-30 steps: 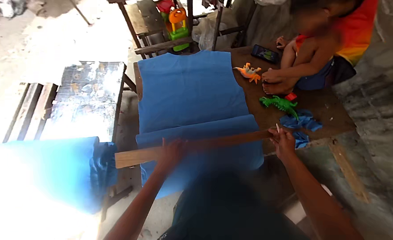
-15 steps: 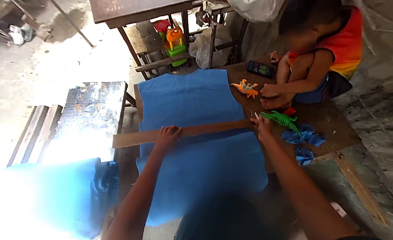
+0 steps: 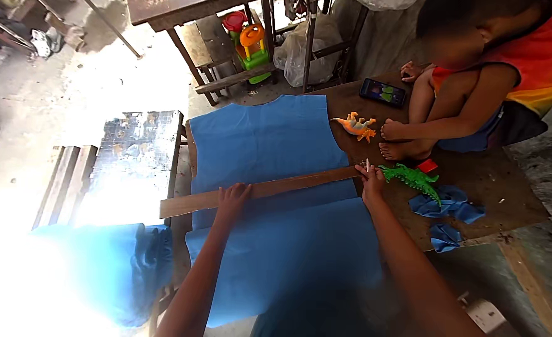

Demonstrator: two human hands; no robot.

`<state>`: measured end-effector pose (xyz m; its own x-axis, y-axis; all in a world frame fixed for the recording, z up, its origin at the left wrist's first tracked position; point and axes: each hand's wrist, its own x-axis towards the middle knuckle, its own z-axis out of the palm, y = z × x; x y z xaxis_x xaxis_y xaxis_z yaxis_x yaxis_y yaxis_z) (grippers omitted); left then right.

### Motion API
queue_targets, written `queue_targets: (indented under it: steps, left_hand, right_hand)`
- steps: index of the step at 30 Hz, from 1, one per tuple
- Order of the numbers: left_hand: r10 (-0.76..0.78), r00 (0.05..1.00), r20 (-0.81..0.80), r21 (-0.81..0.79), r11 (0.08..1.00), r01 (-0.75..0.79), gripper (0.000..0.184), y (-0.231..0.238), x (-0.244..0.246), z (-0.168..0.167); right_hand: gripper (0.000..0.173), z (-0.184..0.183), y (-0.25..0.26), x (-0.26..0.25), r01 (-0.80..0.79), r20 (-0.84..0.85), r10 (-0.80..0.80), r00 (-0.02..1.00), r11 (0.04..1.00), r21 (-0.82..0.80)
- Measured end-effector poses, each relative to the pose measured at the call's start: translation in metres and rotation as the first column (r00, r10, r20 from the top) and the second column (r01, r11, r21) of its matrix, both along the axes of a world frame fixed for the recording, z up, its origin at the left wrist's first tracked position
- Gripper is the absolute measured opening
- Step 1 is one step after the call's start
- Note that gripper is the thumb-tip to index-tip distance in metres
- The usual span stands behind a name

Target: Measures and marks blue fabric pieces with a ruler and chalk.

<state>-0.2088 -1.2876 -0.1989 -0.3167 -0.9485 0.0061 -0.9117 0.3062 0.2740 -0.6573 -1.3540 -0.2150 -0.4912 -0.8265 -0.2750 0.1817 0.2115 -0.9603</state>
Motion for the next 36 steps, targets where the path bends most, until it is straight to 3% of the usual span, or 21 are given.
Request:
queue_targets:
  steps: [21,31,36]
  left_hand:
    - [0.106,0.991,-0.079,-0.006,0.994,-0.107,0.047,0.009,-0.006,-0.002]
    - [0.349,0.931,-0.106,0.166,0.929,-0.330,0.051,0.032,-0.038,0.016]
    - [0.381,0.917,-0.115,0.093,0.924,-0.372,0.043,0.032,-0.037,0.008]
  right_hand:
    - [0.034,0.009,0.001,0.017,0.016,-0.028,-0.016,0.999,1.000,0.003]
    - [0.046,0.015,0.007,0.027,-0.078,-0.146,0.071,0.987,0.996,-0.038]
    - [0.044,0.016,0.008,0.028,-0.045,-0.139,0.041,0.989,0.999,-0.024]
